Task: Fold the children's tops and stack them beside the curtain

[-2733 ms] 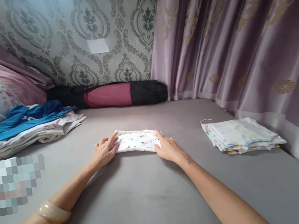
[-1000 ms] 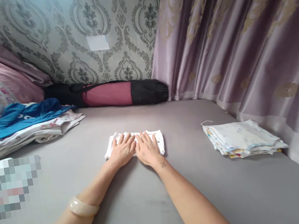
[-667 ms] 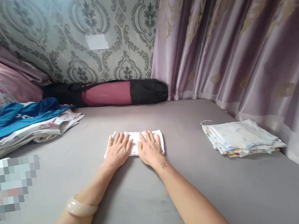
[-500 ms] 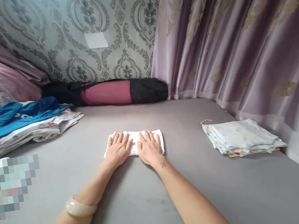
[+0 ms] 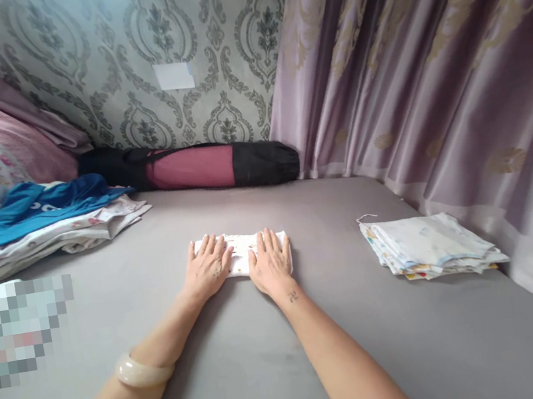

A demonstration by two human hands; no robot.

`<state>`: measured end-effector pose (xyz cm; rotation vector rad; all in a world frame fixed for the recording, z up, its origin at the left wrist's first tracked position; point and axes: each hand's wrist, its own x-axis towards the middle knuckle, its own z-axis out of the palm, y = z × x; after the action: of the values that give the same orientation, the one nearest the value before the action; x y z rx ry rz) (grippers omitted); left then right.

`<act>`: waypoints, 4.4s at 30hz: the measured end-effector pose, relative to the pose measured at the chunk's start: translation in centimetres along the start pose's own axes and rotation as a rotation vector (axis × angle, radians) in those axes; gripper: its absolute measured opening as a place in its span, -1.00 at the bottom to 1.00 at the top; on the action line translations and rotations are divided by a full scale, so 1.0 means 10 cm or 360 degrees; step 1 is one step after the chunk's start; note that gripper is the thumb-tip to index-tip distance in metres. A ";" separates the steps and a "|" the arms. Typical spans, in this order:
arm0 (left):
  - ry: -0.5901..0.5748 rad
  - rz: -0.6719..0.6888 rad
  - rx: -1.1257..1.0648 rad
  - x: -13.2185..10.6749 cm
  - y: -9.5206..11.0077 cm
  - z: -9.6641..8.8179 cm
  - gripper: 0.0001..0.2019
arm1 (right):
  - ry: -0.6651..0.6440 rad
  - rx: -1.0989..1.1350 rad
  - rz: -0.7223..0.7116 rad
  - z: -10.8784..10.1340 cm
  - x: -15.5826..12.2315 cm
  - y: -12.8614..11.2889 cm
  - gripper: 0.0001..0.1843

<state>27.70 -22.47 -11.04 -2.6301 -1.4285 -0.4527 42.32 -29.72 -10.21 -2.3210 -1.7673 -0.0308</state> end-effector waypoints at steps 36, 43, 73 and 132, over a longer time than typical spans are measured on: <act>-0.0297 -0.0336 -0.0047 0.05 -0.26 0.01 -0.41 | -0.0124 -0.0050 0.0354 -0.04 0.08 0.26 -0.30; -0.0435 -0.0447 -0.0167 0.06 -0.33 0.00 -0.41 | -0.0207 -0.0024 0.0411 -0.02 0.11 0.31 -0.30; -0.0239 -0.0048 -0.0108 0.01 -0.18 0.04 -0.44 | -0.0160 -0.0151 -0.0011 0.06 0.16 0.22 -0.29; 0.0492 -0.1090 -0.1300 0.19 -0.64 -0.02 -0.71 | -0.0213 0.0139 -0.0377 0.01 0.25 -0.87 -0.38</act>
<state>23.32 -17.53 -10.56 -2.2325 -2.3547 -1.7411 34.68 -25.19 -8.54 -2.0866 -2.0561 0.1632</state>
